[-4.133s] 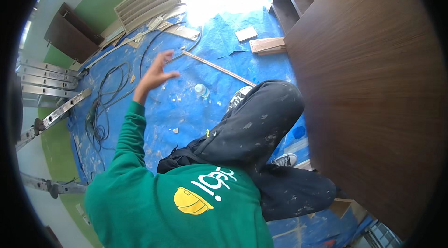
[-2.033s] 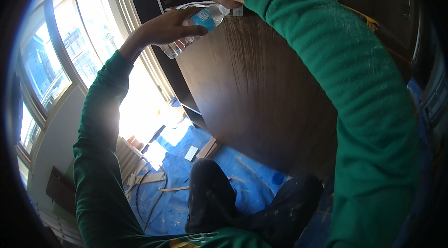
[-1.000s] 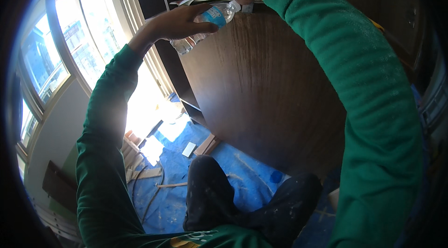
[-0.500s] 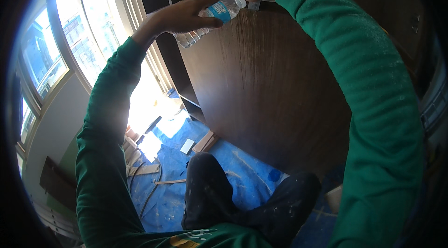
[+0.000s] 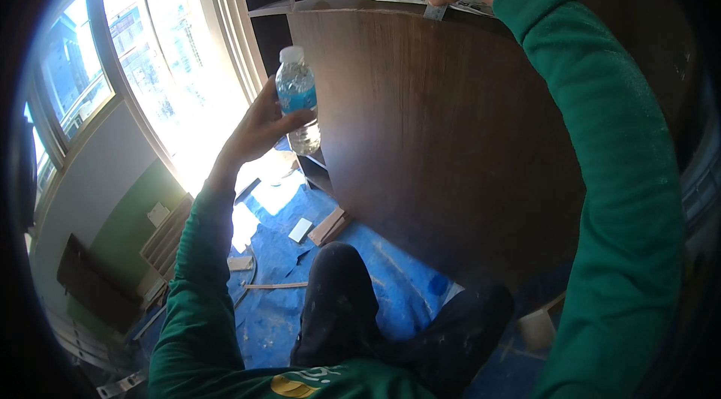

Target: The person applies edge banding to a wooden furniture panel. They repeatedly wet the edge with a water bottle, press the banding strip along the edge, and smooth it with a tool.

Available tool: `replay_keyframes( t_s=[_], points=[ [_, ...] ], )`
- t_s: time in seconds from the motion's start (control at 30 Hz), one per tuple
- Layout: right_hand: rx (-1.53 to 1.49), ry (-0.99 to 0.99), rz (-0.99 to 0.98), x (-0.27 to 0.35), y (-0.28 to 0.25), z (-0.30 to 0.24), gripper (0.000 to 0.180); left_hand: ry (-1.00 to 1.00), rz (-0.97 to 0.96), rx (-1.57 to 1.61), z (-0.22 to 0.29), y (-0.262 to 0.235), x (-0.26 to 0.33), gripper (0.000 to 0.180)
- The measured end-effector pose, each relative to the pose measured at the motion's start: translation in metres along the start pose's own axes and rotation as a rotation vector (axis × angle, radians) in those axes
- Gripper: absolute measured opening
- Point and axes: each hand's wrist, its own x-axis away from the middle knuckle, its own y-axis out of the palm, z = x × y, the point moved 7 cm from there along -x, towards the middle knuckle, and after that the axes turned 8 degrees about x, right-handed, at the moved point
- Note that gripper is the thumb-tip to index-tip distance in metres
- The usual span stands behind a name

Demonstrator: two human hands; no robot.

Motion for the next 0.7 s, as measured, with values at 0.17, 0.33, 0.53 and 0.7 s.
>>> replay_keyframes(
  t_s=[0.17, 0.33, 0.53, 0.7],
  points=[
    [-0.061, -0.034, 0.021, 0.013, -0.021, 0.005, 0.024, -0.376, 0.263, 0.172, -0.187, 0.017, 0.252, 0.072],
    [-0.032, -0.016, -0.091, -0.004, -0.014, -0.001, 0.024, -0.823, 0.588, 0.06, -0.346, 0.063, 0.546, 0.059],
    [-0.042, 0.009, -0.156, -0.008, -0.007, 0.006, 0.025, -0.927, 0.802, 0.118, -0.36, 0.094, 0.672, 0.063],
    [-0.114, 0.022, -0.208, -0.011, -0.01, 0.001, 0.026, -0.959, 0.911, 0.071, -0.369, 0.108, 0.704, 0.067]
  ],
)
